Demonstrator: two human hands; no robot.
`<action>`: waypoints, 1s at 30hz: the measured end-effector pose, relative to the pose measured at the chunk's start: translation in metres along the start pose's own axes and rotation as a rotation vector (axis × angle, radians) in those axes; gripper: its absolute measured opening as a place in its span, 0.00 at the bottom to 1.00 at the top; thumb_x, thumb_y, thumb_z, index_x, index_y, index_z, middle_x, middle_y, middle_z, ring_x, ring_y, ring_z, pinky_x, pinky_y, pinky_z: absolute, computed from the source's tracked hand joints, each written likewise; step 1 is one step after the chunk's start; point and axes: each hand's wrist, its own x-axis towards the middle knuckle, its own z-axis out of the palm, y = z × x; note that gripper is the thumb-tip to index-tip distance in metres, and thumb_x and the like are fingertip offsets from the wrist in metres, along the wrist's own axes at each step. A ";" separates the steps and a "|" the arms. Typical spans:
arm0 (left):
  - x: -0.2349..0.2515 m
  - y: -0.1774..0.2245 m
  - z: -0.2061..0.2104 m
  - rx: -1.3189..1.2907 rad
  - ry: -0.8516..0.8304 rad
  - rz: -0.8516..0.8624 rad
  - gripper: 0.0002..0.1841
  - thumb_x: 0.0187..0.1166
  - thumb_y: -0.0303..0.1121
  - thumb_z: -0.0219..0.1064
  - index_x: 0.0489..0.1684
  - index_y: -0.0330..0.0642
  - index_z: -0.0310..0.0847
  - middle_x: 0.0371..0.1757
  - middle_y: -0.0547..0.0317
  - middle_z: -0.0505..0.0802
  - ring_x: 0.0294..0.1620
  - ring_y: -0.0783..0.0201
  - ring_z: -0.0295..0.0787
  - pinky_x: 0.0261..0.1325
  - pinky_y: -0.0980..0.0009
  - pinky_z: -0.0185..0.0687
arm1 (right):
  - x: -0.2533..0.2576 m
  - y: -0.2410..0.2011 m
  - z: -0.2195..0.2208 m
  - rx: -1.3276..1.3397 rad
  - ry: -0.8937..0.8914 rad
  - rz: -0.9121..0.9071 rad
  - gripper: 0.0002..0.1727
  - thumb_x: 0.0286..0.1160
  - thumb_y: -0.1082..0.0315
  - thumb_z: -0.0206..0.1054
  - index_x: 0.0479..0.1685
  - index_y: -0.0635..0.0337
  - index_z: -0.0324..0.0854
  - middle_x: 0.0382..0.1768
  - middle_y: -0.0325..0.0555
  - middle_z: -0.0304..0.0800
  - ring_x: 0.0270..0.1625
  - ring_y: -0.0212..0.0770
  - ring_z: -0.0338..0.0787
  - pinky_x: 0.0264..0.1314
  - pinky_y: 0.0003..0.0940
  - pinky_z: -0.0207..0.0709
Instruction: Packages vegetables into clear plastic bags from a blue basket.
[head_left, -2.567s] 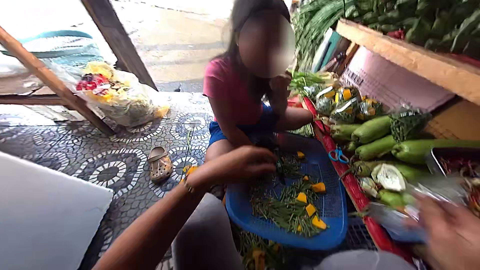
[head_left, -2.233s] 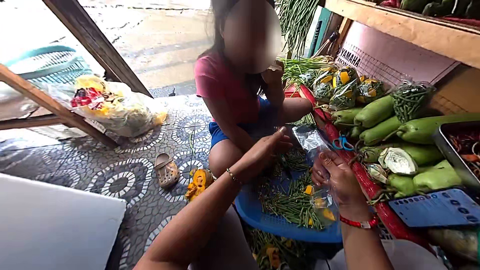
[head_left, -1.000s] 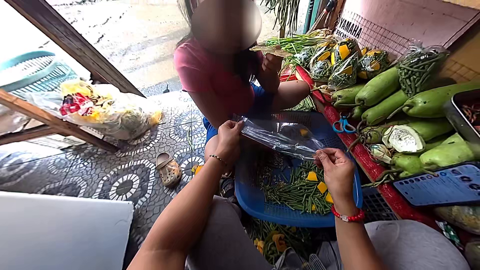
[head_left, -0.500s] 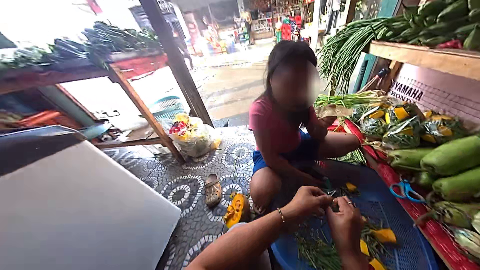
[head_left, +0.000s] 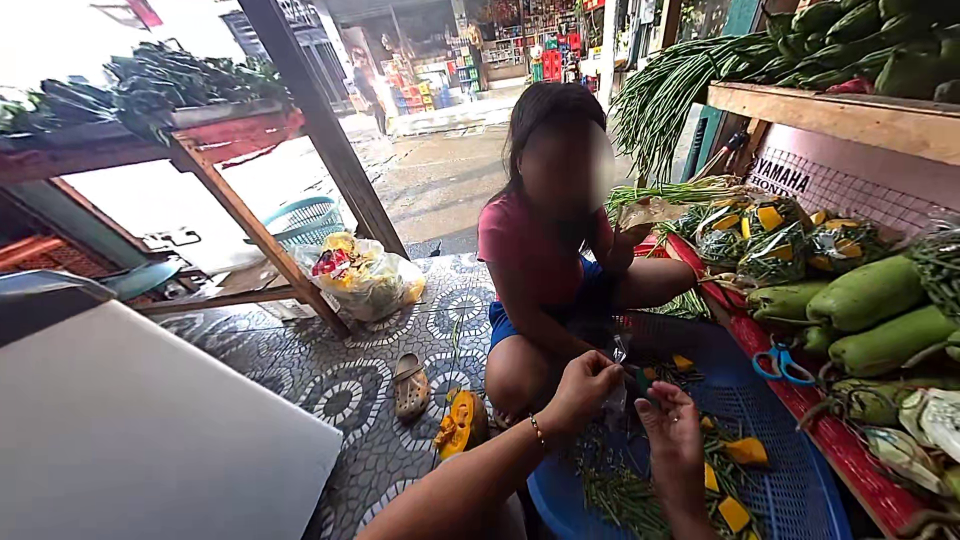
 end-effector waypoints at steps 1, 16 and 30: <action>-0.001 0.000 0.003 -0.005 -0.032 -0.018 0.06 0.87 0.28 0.63 0.44 0.32 0.78 0.34 0.60 0.88 0.33 0.73 0.86 0.43 0.74 0.85 | 0.003 -0.004 -0.001 -0.037 -0.032 -0.038 0.32 0.68 0.60 0.75 0.67 0.75 0.74 0.55 0.46 0.87 0.55 0.27 0.87 0.56 0.22 0.82; -0.008 -0.033 -0.012 0.543 -0.099 0.148 0.12 0.88 0.37 0.65 0.38 0.37 0.81 0.25 0.59 0.85 0.21 0.72 0.78 0.29 0.73 0.77 | -0.022 0.012 0.008 -0.213 -0.073 0.146 0.11 0.85 0.67 0.64 0.40 0.68 0.82 0.26 0.40 0.81 0.26 0.26 0.77 0.33 0.23 0.75; 0.016 -0.022 -0.043 0.210 -0.155 -0.370 0.05 0.90 0.32 0.58 0.45 0.42 0.77 0.21 0.65 0.78 0.18 0.74 0.72 0.26 0.78 0.74 | -0.010 0.057 0.004 0.172 0.214 0.616 0.04 0.78 0.83 0.59 0.41 0.66 0.70 0.27 0.43 0.78 0.25 0.34 0.83 0.35 0.31 0.85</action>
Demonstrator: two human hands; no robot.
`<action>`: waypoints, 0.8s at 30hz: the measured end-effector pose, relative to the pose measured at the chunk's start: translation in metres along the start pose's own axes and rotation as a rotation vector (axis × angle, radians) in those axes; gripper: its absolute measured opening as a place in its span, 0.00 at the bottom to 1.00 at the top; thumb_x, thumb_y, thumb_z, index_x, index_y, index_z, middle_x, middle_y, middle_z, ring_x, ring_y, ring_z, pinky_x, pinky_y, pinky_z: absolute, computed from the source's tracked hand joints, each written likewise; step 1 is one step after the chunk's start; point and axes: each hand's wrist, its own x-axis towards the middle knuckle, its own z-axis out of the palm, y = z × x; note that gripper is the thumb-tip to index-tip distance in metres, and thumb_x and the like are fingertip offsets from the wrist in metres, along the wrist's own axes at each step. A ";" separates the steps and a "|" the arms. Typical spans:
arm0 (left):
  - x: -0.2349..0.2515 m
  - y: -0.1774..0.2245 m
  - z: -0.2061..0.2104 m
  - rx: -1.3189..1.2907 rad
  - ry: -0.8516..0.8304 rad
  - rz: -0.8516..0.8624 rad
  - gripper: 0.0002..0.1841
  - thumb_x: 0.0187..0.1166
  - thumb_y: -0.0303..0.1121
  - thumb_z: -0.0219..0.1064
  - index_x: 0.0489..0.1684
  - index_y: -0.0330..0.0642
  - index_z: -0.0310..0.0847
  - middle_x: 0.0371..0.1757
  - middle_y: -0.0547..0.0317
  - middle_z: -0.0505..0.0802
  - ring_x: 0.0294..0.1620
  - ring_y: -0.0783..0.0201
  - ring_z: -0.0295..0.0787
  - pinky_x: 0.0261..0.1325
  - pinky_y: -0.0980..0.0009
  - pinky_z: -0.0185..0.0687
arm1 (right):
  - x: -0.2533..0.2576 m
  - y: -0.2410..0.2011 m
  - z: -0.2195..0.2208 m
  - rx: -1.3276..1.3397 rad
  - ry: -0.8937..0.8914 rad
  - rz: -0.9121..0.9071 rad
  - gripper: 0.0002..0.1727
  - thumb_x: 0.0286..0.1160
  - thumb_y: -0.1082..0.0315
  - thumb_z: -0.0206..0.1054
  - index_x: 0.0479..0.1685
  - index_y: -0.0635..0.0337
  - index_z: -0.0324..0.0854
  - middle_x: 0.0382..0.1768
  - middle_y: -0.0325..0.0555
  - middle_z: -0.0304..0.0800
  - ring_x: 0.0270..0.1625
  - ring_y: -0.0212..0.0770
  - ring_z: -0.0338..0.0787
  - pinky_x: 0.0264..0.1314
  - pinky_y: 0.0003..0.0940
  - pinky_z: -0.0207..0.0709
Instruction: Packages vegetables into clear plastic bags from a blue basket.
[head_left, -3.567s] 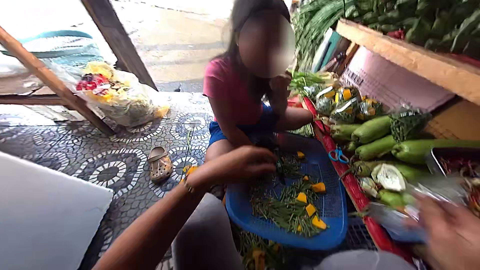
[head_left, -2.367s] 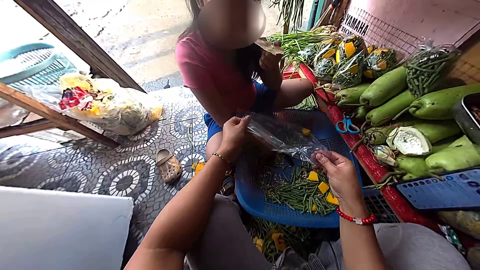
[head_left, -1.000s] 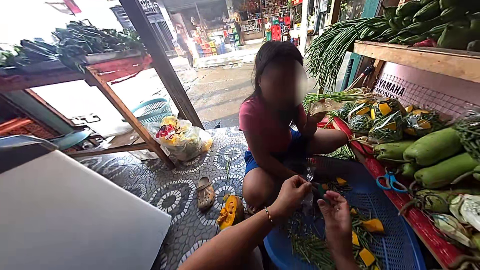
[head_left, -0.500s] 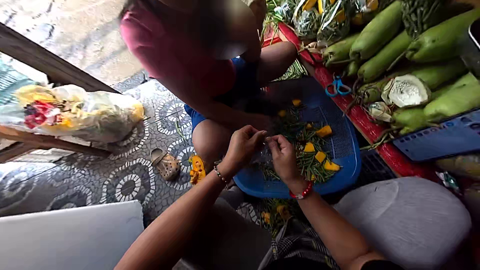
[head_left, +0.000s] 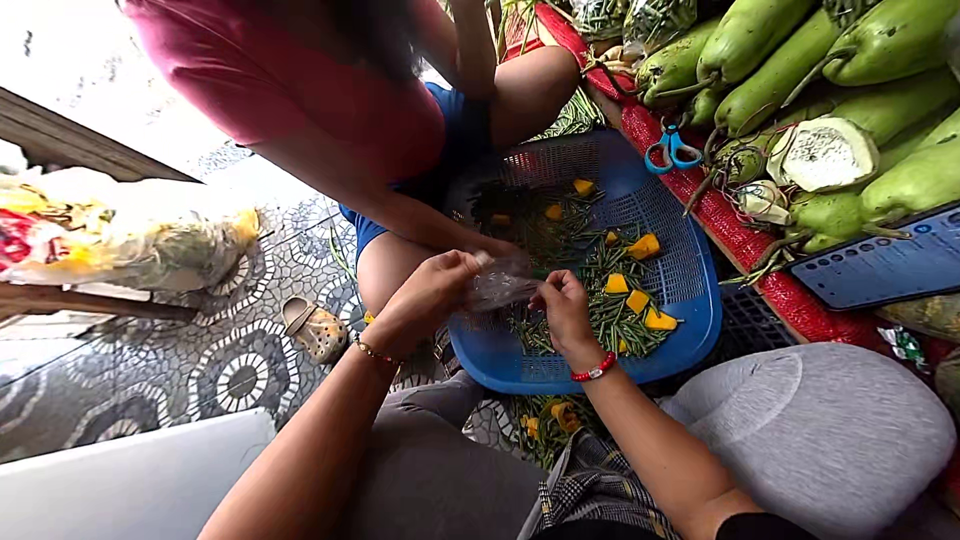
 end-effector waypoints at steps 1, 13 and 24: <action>0.000 0.001 -0.003 0.204 -0.037 0.004 0.08 0.83 0.26 0.67 0.54 0.37 0.77 0.26 0.60 0.83 0.22 0.72 0.76 0.29 0.74 0.77 | 0.002 0.004 -0.002 -0.059 0.009 -0.042 0.04 0.77 0.83 0.59 0.41 0.67 0.70 0.26 0.43 0.77 0.24 0.33 0.82 0.34 0.31 0.84; 0.020 -0.009 -0.039 0.986 0.022 -0.156 0.28 0.76 0.29 0.72 0.76 0.33 0.70 0.55 0.30 0.90 0.57 0.31 0.89 0.60 0.30 0.79 | 0.107 -0.031 -0.033 -0.721 -0.362 0.037 0.17 0.89 0.64 0.61 0.63 0.71 0.81 0.50 0.61 0.91 0.47 0.49 0.92 0.53 0.46 0.86; -0.015 0.028 -0.014 1.047 -0.610 -0.062 0.16 0.86 0.33 0.64 0.67 0.37 0.81 0.38 0.40 0.91 0.43 0.38 0.90 0.48 0.38 0.81 | 0.300 -0.013 -0.046 -1.407 -0.055 -0.280 0.18 0.81 0.75 0.64 0.67 0.73 0.81 0.71 0.74 0.80 0.76 0.74 0.77 0.77 0.71 0.68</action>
